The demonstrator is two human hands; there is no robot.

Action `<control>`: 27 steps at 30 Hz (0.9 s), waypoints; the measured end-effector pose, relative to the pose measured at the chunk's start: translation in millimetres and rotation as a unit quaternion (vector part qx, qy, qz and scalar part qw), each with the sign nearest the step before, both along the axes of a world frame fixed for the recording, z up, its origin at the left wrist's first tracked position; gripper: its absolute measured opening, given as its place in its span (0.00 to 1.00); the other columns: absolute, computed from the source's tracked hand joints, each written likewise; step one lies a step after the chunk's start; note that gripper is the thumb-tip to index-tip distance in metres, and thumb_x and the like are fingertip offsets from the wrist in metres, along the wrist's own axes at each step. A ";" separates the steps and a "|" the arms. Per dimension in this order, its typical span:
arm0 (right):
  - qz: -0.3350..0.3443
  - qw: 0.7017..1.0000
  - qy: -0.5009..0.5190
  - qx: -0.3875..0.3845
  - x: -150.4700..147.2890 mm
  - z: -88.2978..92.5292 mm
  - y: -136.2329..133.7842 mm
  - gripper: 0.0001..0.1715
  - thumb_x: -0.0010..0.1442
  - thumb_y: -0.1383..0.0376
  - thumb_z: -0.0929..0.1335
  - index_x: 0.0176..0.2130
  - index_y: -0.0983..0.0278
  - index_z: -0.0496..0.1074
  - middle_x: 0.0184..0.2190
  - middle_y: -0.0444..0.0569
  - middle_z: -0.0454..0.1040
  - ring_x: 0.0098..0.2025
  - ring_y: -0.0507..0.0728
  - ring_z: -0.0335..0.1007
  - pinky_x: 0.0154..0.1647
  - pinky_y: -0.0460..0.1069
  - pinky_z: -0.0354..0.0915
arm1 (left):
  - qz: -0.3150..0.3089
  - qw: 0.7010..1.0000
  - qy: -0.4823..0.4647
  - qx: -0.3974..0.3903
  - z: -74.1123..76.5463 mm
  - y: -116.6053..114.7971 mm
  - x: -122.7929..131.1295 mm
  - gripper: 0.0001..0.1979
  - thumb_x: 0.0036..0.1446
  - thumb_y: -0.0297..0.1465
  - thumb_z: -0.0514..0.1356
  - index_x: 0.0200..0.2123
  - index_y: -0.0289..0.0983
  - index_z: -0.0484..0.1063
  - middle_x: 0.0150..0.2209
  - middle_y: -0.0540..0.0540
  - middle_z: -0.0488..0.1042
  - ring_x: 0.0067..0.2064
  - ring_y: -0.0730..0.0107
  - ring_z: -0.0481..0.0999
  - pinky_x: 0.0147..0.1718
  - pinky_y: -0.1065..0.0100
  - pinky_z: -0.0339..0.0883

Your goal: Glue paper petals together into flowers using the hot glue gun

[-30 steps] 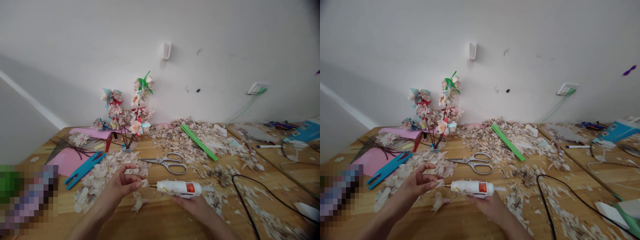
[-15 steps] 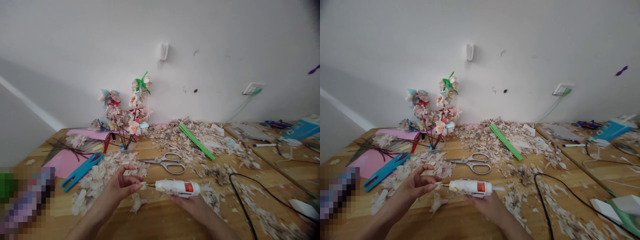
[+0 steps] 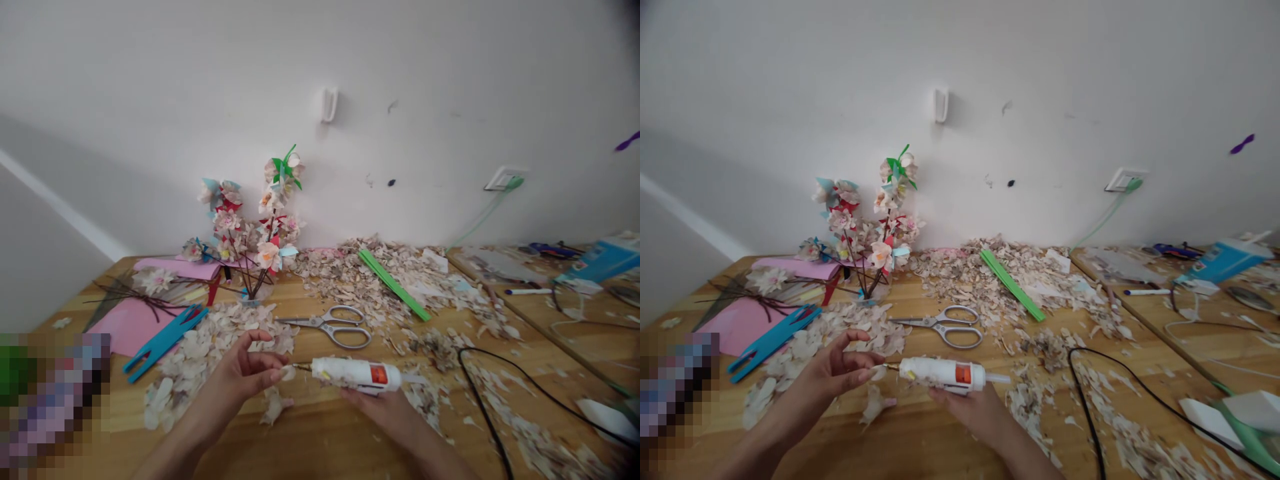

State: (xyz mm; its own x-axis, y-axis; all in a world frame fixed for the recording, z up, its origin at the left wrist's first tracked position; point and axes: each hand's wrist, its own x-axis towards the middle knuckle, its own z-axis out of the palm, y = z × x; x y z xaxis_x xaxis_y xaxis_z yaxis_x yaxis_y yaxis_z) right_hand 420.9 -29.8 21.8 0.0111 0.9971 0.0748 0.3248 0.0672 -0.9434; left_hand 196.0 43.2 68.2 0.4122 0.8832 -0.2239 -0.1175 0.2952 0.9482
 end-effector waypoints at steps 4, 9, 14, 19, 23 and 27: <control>0.005 1.000 0.007 0.003 1.7 -1.1 -1.5 0.18 0.50 0.53 0.70 0.37 0.62 0.77 0.36 0.50 0.80 0.40 0.62 0.75 0.45 0.55 0.70 | -0.003 1.000 -0.005 0.001 0.6 -0.4 0.7 0.22 0.39 0.30 0.69 0.36 0.41 0.62 0.21 0.53 0.77 0.40 0.64 0.76 0.37 0.67 0.63; 0.011 1.000 -0.025 -0.005 4.0 -0.4 -0.7 0.18 0.50 0.52 0.69 0.36 0.61 0.77 0.36 0.50 0.80 0.40 0.63 0.75 0.45 0.56 0.69 | -0.013 1.000 -0.004 0.004 3.7 2.1 -2.5 0.20 0.41 0.29 0.68 0.36 0.42 0.62 0.21 0.53 0.77 0.42 0.63 0.76 0.42 0.65 0.62; 0.009 1.000 0.008 0.005 4.2 1.3 1.7 0.18 0.50 0.53 0.69 0.38 0.62 0.76 0.36 0.50 0.80 0.39 0.62 0.76 0.44 0.55 0.70 | -0.004 1.000 -0.011 0.003 1.8 2.1 -2.7 0.21 0.40 0.30 0.69 0.37 0.42 0.62 0.21 0.53 0.76 0.40 0.63 0.76 0.40 0.66 0.62; -0.002 1.000 0.025 0.004 2.1 2.6 1.0 0.18 0.50 0.53 0.70 0.37 0.61 0.76 0.34 0.48 0.80 0.38 0.61 0.76 0.42 0.54 0.71 | -0.002 1.000 -0.003 0.001 -1.3 0.5 -0.4 0.22 0.39 0.31 0.69 0.36 0.41 0.62 0.21 0.53 0.76 0.40 0.63 0.76 0.37 0.67 0.62; 0.000 1.000 0.004 0.013 1.4 2.5 0.1 0.18 0.50 0.52 0.69 0.36 0.61 0.77 0.35 0.49 0.80 0.40 0.62 0.75 0.44 0.54 0.70 | -0.002 1.000 -0.010 -0.002 -0.6 0.0 1.4 0.22 0.38 0.31 0.69 0.36 0.41 0.62 0.20 0.53 0.76 0.41 0.62 0.76 0.38 0.67 0.62; 0.011 1.000 -0.001 0.001 1.9 3.3 -0.3 0.18 0.49 0.52 0.69 0.35 0.61 0.77 0.34 0.48 0.80 0.38 0.62 0.76 0.42 0.54 0.71 | -0.002 1.000 -0.004 -0.003 0.9 -0.4 1.5 0.22 0.39 0.30 0.69 0.36 0.41 0.62 0.20 0.53 0.76 0.40 0.63 0.76 0.38 0.67 0.62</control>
State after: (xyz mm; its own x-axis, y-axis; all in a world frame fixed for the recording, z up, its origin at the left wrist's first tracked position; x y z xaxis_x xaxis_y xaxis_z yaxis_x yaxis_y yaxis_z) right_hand 422.8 -30.1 25.1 -0.0110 0.9970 0.0767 0.3257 0.0761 -0.9424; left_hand 197.5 42.8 69.1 0.4177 0.8801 -0.2258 -0.1237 0.3013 0.9455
